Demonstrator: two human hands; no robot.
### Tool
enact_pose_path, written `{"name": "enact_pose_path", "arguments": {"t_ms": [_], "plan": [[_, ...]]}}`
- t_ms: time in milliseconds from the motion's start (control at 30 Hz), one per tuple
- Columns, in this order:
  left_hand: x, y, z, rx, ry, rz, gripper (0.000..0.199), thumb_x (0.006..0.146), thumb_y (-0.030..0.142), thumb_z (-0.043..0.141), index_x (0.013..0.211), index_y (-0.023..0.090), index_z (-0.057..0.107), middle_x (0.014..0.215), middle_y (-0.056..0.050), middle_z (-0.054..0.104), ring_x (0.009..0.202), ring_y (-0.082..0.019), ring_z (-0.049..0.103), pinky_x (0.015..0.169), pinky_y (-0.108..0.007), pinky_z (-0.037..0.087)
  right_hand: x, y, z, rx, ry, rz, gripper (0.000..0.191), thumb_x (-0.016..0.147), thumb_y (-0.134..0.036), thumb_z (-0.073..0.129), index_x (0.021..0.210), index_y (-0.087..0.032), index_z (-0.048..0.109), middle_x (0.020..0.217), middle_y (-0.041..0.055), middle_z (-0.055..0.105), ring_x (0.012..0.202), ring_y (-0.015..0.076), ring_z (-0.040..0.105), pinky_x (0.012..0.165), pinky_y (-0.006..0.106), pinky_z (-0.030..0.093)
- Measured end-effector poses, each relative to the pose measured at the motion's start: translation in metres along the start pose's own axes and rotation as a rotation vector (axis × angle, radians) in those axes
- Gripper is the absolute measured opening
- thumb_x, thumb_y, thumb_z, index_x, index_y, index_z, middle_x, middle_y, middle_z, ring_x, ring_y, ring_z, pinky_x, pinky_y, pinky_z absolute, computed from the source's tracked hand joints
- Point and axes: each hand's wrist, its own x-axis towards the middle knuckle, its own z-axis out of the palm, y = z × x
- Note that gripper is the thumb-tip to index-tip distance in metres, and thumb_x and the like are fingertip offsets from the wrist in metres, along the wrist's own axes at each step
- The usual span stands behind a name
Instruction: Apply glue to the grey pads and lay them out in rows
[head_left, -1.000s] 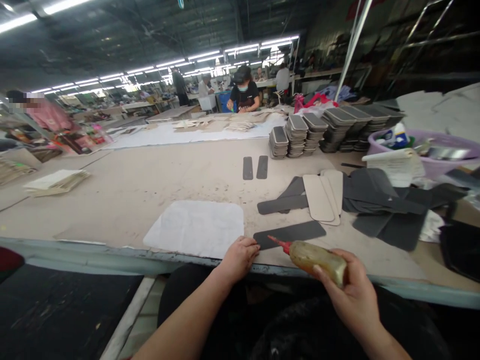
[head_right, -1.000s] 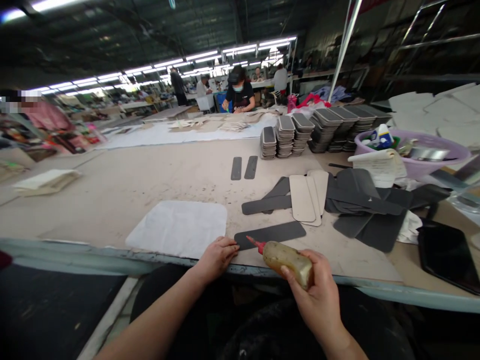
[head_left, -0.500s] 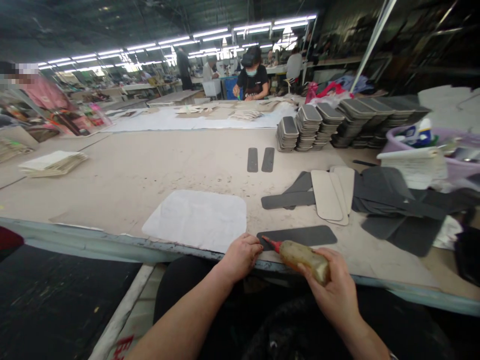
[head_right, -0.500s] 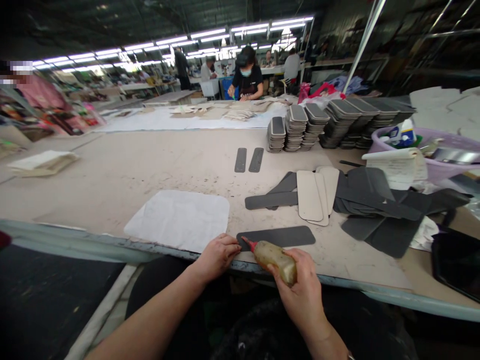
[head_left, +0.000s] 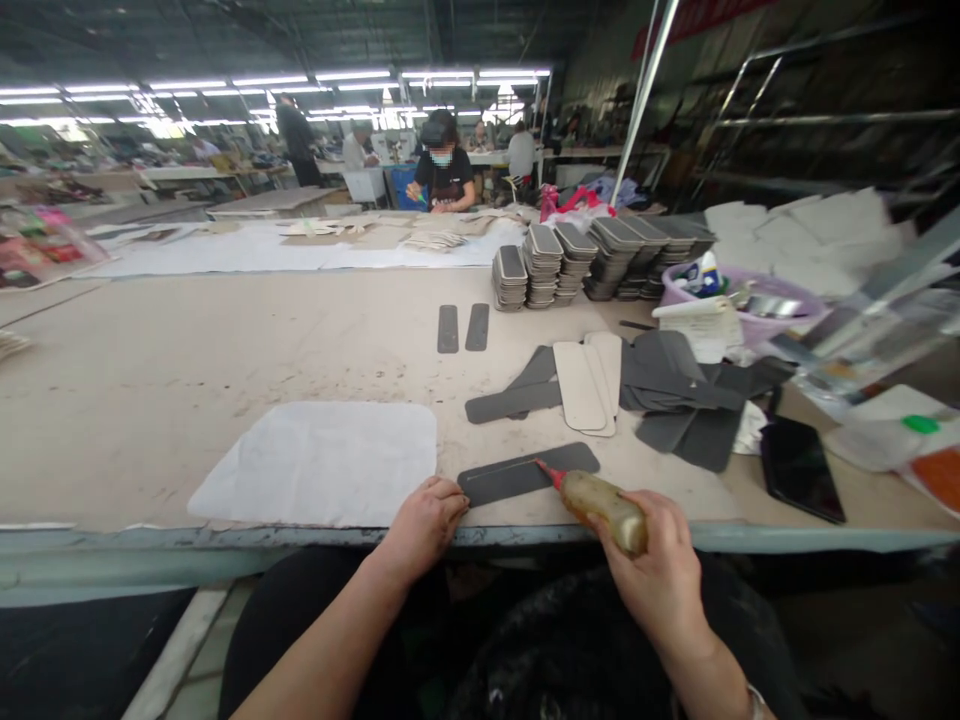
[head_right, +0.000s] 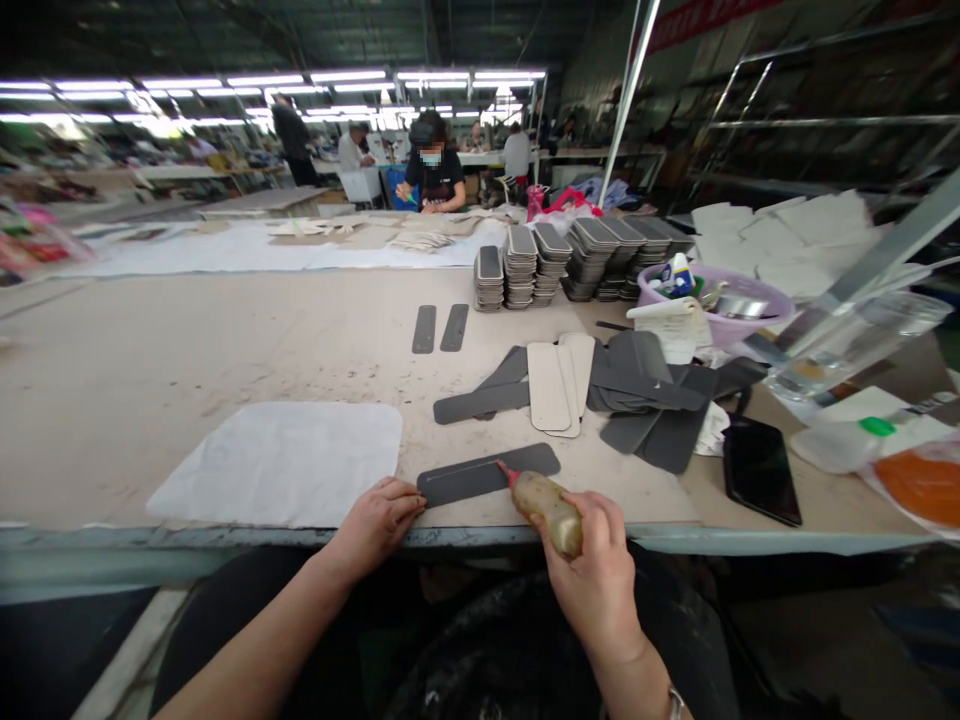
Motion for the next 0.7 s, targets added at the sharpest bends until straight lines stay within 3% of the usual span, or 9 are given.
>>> {"name": "enact_pose_path", "arguments": {"t_ms": [433, 567, 700], "plan": [[-0.001, -0.001, 0.002, 0.02, 0.016, -0.004, 0.022, 0.091, 0.018, 0.048, 0.092, 0.017, 0.07, 0.091, -0.007, 0.067, 0.087, -0.019, 0.057, 0.081, -0.032, 0.05, 0.004, 0.023, -0.016, -0.22, 0.099, 0.084, 0.038, 0.081, -0.039, 0.063, 0.111, -0.017, 0.055, 0.106, 0.014, 0.055, 0.102, 0.0305, 0.055, 0.078, 0.042, 0.05], [-0.001, 0.0, 0.002, 0.001, 0.013, -0.036, 0.021, 0.091, 0.018, 0.049, 0.094, 0.018, 0.07, 0.09, -0.006, 0.068, 0.086, -0.019, 0.058, 0.082, -0.033, 0.05, 0.004, 0.011, -0.014, -0.112, 0.119, 0.042, 0.042, 0.08, -0.041, 0.065, 0.112, -0.016, 0.052, 0.102, 0.0126, 0.055, 0.101, 0.0296, 0.053, 0.085, 0.045, 0.047], [0.0, -0.001, 0.001, 0.02, -0.008, -0.038, 0.018, 0.09, 0.02, 0.052, 0.092, 0.017, 0.07, 0.088, -0.007, 0.067, 0.086, -0.019, 0.059, 0.083, -0.032, 0.049, 0.0, -0.016, 0.0, 0.102, 0.013, 0.026, 0.045, 0.08, -0.046, 0.064, 0.113, -0.019, 0.049, 0.103, 0.0108, 0.055, 0.095, 0.0267, 0.055, 0.083, 0.043, 0.047]]}}
